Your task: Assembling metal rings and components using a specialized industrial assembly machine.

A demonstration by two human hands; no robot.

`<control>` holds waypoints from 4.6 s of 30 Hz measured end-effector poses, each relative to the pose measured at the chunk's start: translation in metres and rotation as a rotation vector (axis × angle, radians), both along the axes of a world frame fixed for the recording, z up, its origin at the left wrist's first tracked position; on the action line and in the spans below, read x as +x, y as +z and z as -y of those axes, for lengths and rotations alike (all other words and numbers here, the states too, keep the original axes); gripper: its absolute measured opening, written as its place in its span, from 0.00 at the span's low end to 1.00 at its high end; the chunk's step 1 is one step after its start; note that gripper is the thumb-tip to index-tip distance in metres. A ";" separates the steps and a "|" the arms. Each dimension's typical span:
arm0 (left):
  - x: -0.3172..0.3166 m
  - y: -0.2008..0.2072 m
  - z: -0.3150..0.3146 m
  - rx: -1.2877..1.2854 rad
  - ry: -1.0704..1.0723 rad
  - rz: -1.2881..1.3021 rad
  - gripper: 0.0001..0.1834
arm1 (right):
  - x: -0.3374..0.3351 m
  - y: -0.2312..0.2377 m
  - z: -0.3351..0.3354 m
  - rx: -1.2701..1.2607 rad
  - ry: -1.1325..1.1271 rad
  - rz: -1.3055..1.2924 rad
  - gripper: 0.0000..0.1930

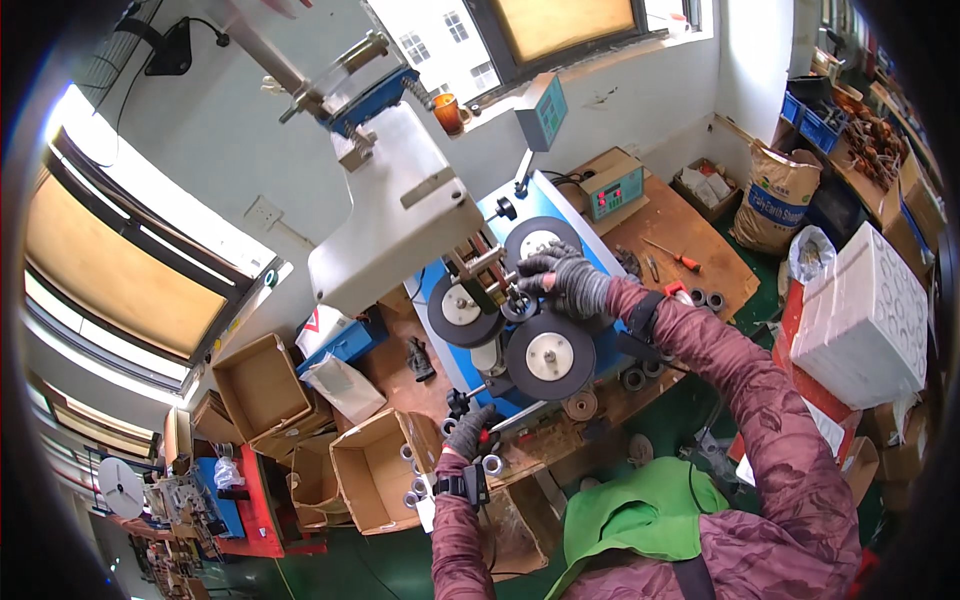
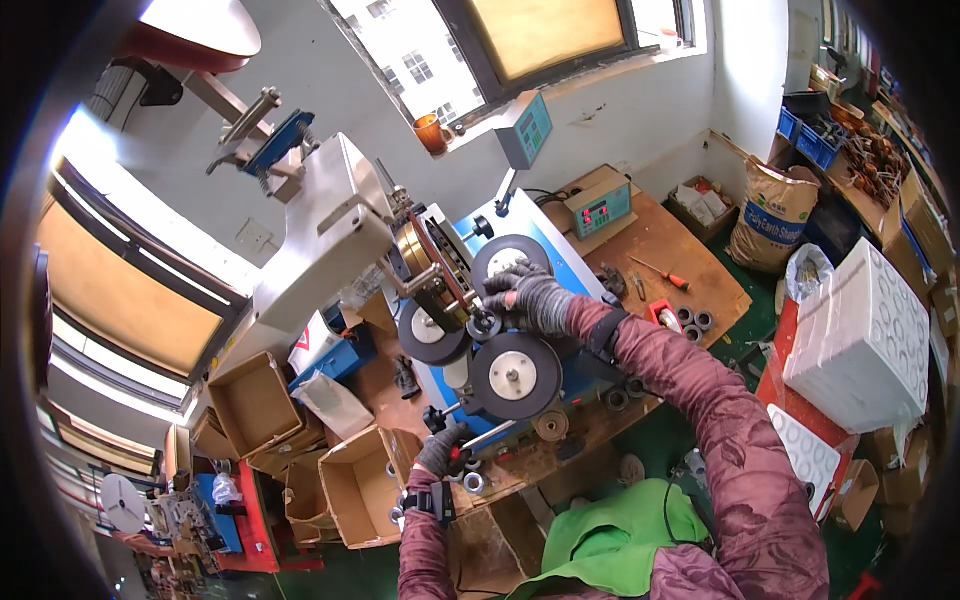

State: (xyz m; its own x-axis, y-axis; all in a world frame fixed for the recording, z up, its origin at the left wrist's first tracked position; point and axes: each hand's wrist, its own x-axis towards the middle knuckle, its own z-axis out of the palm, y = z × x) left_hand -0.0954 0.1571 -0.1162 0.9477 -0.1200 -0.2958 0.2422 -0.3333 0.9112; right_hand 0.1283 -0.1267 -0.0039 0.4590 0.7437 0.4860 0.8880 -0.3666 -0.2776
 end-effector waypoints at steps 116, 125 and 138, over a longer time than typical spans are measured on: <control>0.119 0.106 0.157 0.382 0.773 0.726 0.12 | 0.056 0.013 -0.055 0.073 0.369 -0.996 0.08; 0.021 0.089 0.268 0.210 0.400 0.735 0.10 | 0.048 0.009 -0.049 0.014 -0.144 -0.088 0.10; 0.071 -0.169 0.331 -0.777 0.465 -0.072 0.18 | 0.032 -0.006 -0.063 0.072 -0.152 0.195 0.10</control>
